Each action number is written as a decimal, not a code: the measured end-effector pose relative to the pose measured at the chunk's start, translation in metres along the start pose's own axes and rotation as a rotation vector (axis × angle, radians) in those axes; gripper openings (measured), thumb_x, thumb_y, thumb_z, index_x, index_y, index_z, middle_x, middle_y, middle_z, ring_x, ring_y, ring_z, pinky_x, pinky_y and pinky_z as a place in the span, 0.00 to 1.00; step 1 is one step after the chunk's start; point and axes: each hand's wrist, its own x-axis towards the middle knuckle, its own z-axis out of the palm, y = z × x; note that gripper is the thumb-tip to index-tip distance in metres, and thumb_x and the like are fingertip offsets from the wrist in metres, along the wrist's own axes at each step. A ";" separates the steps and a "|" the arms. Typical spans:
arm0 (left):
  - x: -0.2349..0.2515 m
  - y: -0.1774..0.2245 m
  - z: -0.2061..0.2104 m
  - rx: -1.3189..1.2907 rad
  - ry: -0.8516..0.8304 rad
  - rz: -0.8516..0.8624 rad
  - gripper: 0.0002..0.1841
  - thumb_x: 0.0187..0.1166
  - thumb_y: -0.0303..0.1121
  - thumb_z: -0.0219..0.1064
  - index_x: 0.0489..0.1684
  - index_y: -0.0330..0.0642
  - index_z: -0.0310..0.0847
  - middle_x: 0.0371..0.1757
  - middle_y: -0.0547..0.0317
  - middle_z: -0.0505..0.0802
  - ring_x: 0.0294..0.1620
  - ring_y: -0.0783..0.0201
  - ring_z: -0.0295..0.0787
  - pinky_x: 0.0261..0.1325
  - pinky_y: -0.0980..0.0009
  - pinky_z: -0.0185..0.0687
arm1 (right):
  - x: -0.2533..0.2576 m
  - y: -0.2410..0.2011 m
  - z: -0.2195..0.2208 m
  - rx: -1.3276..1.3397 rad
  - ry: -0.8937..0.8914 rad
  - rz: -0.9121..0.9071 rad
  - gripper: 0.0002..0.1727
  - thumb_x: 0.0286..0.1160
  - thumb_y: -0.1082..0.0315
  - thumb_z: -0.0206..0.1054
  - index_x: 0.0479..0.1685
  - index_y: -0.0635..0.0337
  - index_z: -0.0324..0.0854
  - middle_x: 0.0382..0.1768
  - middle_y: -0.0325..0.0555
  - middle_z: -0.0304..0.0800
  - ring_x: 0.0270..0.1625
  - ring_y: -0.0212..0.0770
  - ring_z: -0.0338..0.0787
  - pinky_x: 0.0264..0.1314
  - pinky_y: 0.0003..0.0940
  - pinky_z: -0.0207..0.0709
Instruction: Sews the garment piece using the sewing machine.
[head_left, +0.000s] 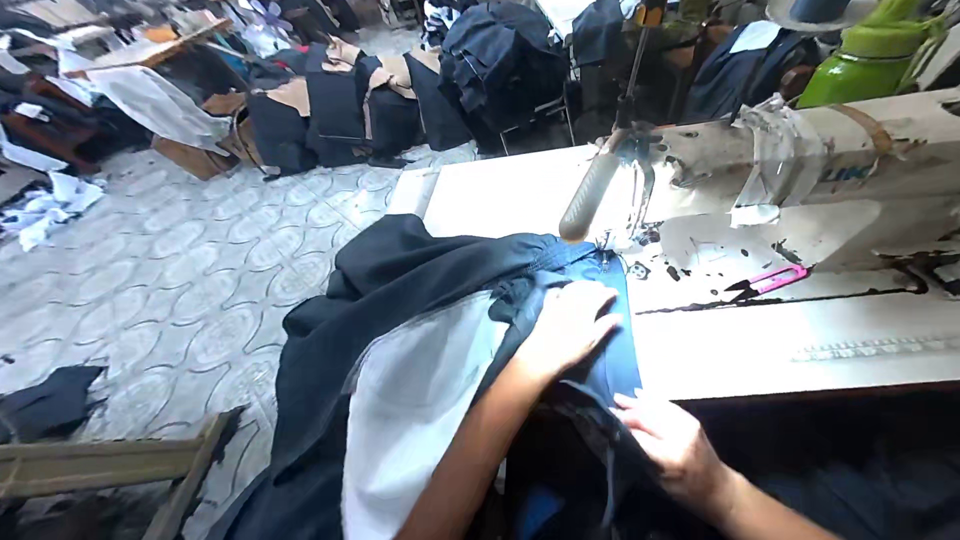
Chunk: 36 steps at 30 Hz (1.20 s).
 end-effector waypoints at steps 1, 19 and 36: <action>0.011 -0.006 0.008 0.094 -0.003 -0.108 0.29 0.89 0.52 0.55 0.83 0.46 0.74 0.83 0.47 0.79 0.86 0.48 0.69 0.82 0.38 0.57 | -0.005 0.001 0.002 -0.016 -0.011 0.018 0.15 0.78 0.72 0.59 0.33 0.57 0.93 0.45 0.45 1.00 0.58 0.43 0.96 0.69 0.36 0.83; 0.032 -0.009 0.009 0.194 -0.116 -0.150 0.28 0.90 0.57 0.48 0.82 0.59 0.77 0.90 0.62 0.72 0.93 0.46 0.58 0.85 0.32 0.40 | 0.113 0.164 -0.004 0.068 -0.368 0.385 0.10 0.75 0.66 0.70 0.42 0.61 0.96 0.44 0.53 0.96 0.57 0.52 0.91 0.75 0.55 0.68; 0.036 -0.023 0.031 0.184 0.192 -0.017 0.21 0.84 0.50 0.61 0.64 0.53 0.91 0.78 0.49 0.85 0.82 0.40 0.74 0.74 0.30 0.54 | 0.107 0.174 0.009 0.014 -0.214 0.253 0.05 0.67 0.71 0.74 0.36 0.60 0.95 0.41 0.50 0.96 0.55 0.50 0.92 0.67 0.55 0.72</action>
